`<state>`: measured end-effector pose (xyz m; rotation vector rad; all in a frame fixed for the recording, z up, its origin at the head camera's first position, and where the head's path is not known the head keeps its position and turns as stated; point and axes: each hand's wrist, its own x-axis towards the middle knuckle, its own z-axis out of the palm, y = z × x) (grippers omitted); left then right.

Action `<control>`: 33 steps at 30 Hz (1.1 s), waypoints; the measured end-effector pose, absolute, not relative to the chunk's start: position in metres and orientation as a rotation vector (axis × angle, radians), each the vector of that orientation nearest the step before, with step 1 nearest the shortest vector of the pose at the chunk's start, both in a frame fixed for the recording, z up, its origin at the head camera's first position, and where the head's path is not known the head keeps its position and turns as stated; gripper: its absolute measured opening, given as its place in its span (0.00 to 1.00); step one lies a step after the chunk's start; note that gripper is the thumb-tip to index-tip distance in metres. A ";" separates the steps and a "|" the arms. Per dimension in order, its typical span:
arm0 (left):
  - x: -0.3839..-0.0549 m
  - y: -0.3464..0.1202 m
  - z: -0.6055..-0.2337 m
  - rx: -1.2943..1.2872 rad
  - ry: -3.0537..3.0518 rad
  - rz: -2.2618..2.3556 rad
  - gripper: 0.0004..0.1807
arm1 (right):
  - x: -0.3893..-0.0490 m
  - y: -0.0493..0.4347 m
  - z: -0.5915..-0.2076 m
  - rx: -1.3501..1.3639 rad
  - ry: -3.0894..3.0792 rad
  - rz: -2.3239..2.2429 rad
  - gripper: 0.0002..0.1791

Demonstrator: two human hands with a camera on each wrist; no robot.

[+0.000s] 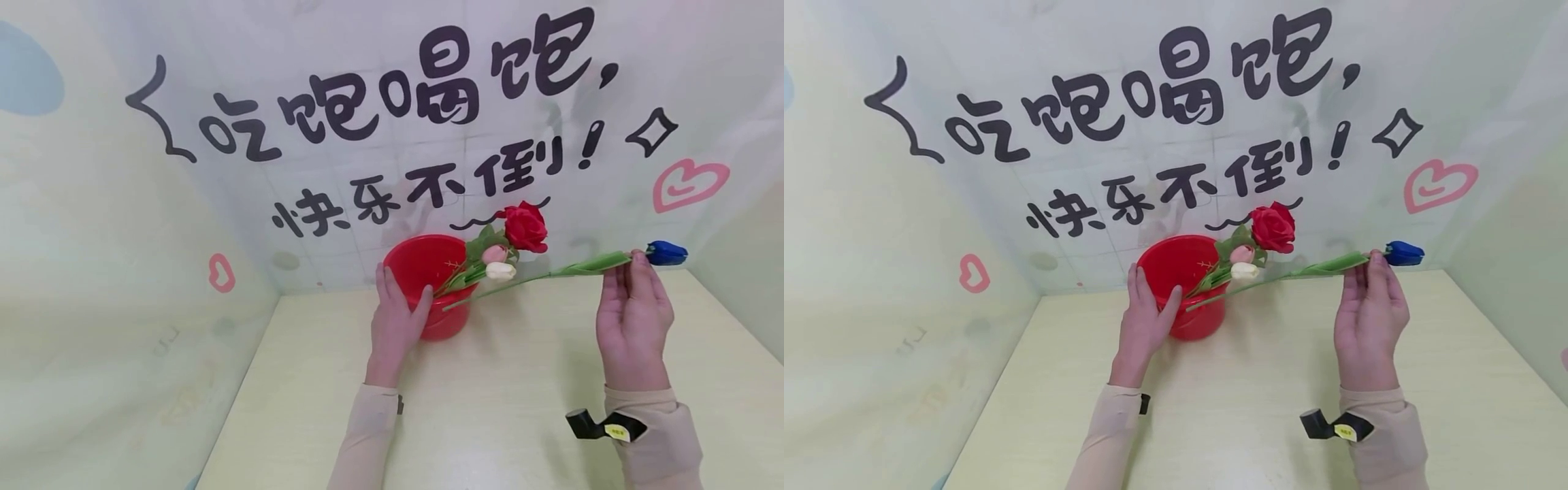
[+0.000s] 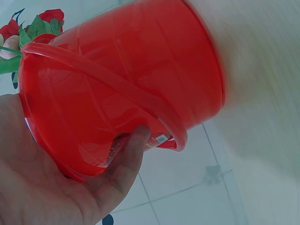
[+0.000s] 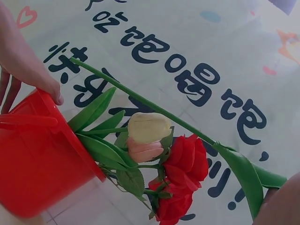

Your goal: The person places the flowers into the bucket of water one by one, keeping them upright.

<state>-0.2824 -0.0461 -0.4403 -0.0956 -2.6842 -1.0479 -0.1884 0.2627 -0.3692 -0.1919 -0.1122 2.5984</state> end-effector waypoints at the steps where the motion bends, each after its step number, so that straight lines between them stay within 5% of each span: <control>1: -0.282 -0.046 -0.440 -0.096 -2.685 -1.048 0.61 | -0.189 0.262 -0.369 -0.189 -0.097 2.594 0.16; 8: -0.282 -0.047 -0.439 -0.080 -2.702 -1.049 0.62 | -0.194 0.254 -0.369 -0.208 -0.044 2.539 0.12; 33: -0.282 -0.046 -0.439 -0.100 -2.684 -1.054 0.61 | -0.198 0.180 -0.383 0.028 -0.612 2.138 0.23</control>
